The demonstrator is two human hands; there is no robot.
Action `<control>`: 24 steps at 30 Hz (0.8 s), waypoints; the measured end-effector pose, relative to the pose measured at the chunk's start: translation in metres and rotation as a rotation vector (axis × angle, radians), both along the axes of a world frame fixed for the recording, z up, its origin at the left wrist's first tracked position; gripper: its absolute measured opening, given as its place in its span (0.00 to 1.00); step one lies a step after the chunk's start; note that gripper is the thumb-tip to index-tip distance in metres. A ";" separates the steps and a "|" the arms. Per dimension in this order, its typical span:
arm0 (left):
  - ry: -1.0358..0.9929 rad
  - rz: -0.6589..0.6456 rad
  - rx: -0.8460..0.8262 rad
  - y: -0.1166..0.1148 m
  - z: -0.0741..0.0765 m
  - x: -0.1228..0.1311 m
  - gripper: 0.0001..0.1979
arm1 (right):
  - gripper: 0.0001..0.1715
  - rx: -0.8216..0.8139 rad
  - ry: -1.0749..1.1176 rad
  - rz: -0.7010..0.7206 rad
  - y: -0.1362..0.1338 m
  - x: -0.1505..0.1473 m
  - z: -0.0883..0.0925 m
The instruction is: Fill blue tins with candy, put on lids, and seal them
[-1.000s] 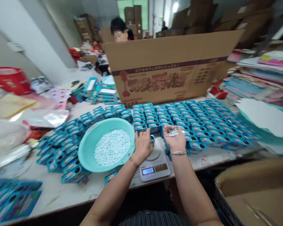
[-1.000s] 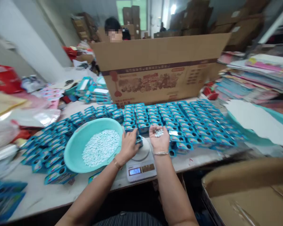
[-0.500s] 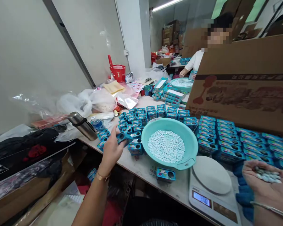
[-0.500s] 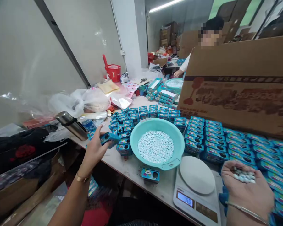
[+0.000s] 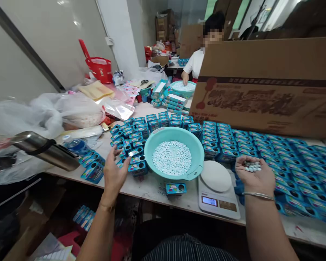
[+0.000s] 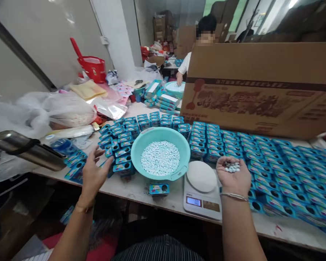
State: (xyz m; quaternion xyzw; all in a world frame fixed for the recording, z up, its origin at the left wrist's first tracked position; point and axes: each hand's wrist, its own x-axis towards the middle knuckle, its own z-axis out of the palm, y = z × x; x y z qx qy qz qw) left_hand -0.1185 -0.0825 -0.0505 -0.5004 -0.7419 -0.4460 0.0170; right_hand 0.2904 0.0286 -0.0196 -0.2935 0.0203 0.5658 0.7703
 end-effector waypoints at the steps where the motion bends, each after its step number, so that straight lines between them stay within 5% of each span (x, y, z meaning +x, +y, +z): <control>1: 0.016 -0.128 0.021 -0.004 0.000 0.022 0.31 | 0.22 -0.030 0.016 -0.001 0.000 0.002 -0.002; 5: 0.199 -0.579 -0.084 -0.028 -0.028 0.110 0.32 | 0.20 -0.109 0.107 0.007 -0.005 0.009 -0.003; 9: 0.240 -0.575 -0.178 -0.045 -0.076 0.140 0.37 | 0.19 -0.077 0.141 -0.013 -0.012 0.023 -0.008; 12: 0.220 -0.589 -0.142 -0.051 -0.093 0.136 0.39 | 0.18 -0.068 0.183 -0.013 -0.017 0.035 -0.015; 15: 0.200 -0.668 -0.114 -0.055 -0.084 0.139 0.34 | 0.18 -0.047 0.228 -0.008 -0.020 0.043 -0.020; 19: 0.098 -0.779 -0.087 -0.045 -0.046 0.169 0.22 | 0.18 0.000 0.273 -0.006 -0.022 0.052 -0.020; 24: 0.100 -0.843 -0.081 0.016 -0.011 0.233 0.17 | 0.19 0.004 0.299 -0.005 -0.028 0.057 -0.016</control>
